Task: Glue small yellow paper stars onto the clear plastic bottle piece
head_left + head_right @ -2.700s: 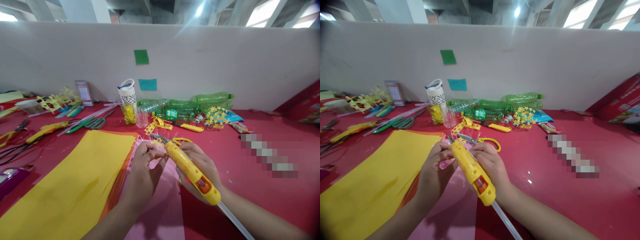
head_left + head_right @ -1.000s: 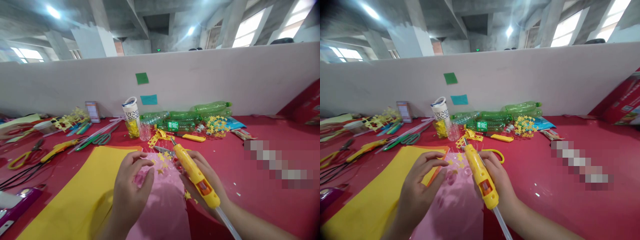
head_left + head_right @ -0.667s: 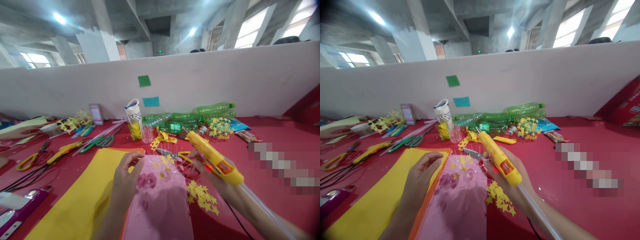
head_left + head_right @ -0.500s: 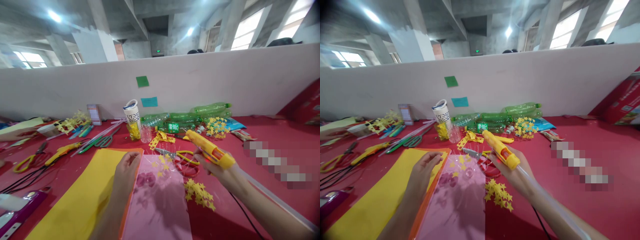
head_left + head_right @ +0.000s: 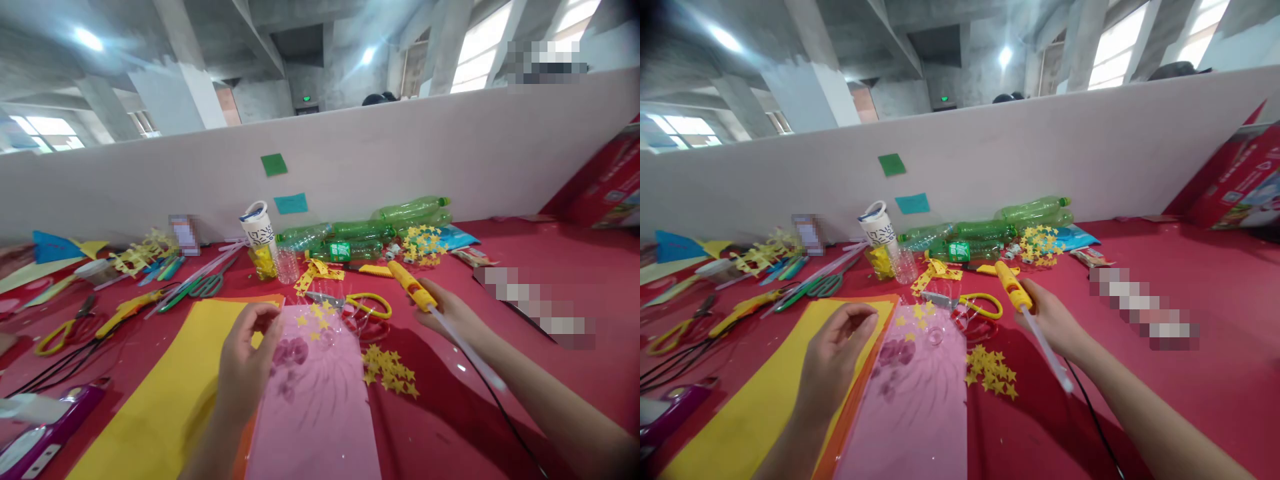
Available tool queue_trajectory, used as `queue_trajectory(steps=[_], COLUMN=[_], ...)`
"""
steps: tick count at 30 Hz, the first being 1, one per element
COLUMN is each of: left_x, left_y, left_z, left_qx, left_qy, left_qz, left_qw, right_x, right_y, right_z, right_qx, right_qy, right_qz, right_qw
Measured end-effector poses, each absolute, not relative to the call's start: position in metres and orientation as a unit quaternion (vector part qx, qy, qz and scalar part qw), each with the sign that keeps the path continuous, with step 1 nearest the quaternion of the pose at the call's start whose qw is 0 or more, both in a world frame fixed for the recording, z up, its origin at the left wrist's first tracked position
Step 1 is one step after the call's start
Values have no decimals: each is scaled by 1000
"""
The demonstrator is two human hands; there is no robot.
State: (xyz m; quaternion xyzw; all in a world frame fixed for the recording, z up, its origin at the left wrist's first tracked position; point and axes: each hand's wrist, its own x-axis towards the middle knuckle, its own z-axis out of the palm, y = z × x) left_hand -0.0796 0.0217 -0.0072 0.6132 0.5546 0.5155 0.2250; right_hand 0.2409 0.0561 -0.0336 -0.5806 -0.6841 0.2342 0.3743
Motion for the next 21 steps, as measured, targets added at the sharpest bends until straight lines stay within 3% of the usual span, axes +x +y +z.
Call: queue_trajectory(steps=[5, 10, 16, 21], left_x=[-108, -123, -109, -86], left_y=[20, 14, 2, 6], left_z=[-18, -34, -42, -45], left_qx=[547, 502, 488, 500], left_qy=[615, 635, 605, 572], left_qz=[492, 462, 279, 285], left_qw=[283, 363, 564, 584], right_x=[263, 279, 279, 243], right_y=[63, 78, 83, 63], right_z=[-32, -57, -63, -33], right_qx=[-528, -569, -607, -585], right_qy=[-776, -771, -741, -727], right_qz=[220, 182, 163, 217], right_qw=[268, 222, 237, 287])
